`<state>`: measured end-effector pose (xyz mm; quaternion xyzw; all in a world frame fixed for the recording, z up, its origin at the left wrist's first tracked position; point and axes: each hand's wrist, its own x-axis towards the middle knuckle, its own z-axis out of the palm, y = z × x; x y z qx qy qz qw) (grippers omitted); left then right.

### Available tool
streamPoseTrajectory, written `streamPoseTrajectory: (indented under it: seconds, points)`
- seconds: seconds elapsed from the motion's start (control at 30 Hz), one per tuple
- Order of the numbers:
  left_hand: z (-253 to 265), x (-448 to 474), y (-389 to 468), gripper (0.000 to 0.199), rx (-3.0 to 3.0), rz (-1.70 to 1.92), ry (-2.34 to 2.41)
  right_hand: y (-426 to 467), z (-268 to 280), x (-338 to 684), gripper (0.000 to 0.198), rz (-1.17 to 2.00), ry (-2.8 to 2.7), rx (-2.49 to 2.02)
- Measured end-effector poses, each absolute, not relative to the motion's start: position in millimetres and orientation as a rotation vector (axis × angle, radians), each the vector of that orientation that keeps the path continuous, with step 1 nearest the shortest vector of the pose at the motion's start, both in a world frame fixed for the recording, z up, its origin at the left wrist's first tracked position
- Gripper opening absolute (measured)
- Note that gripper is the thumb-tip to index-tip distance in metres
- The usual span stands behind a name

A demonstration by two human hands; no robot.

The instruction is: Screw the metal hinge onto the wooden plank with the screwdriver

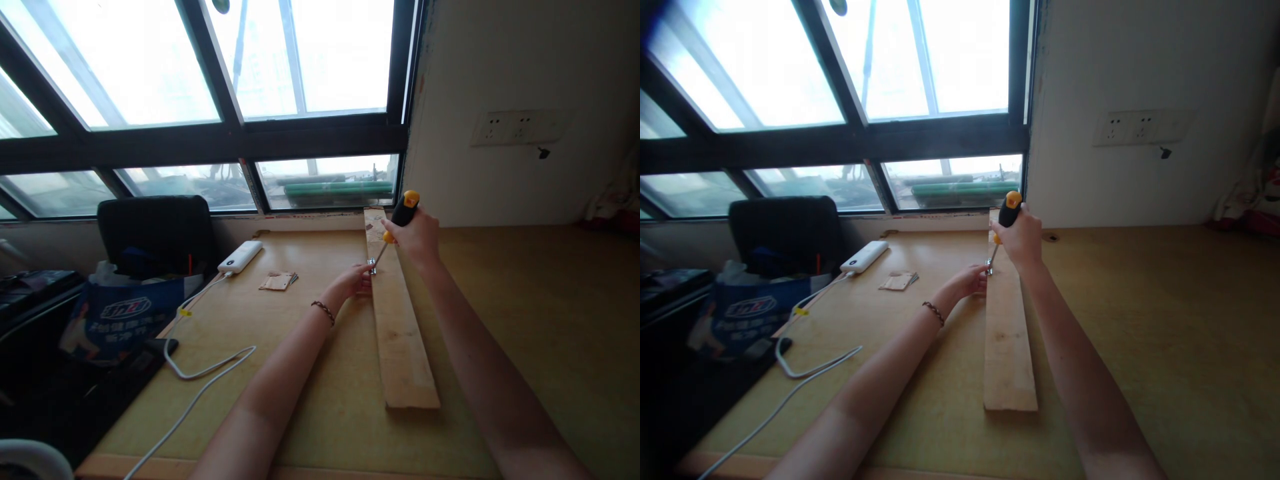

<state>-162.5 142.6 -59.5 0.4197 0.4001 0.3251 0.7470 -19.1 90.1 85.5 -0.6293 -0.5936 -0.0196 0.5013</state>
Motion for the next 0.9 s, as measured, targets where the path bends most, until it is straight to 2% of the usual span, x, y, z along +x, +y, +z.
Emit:
streamPoseTrajectory:
  seconds: [0.27, 0.4, 0.6, 0.9]
  points:
    - [-71, -158, 144, 0.025, 0.98, 0.803, 0.923, 105, 83, 21, 0.039, -0.047, -1.253, -1.62]
    - [-66, -157, 141, 0.025, 0.965, 0.816, 0.948, 129, 46, 57, 0.042, 0.125, -1.371, -1.861]
    - [-62, -157, 140, 0.03, 0.945, 0.795, 0.944, 145, -29, 69, 0.044, 0.214, -1.673, -2.151]
    - [-62, -157, 140, 0.027, 0.945, 0.829, 0.934, 140, -47, 59, 0.043, 0.224, -1.729, -2.247]
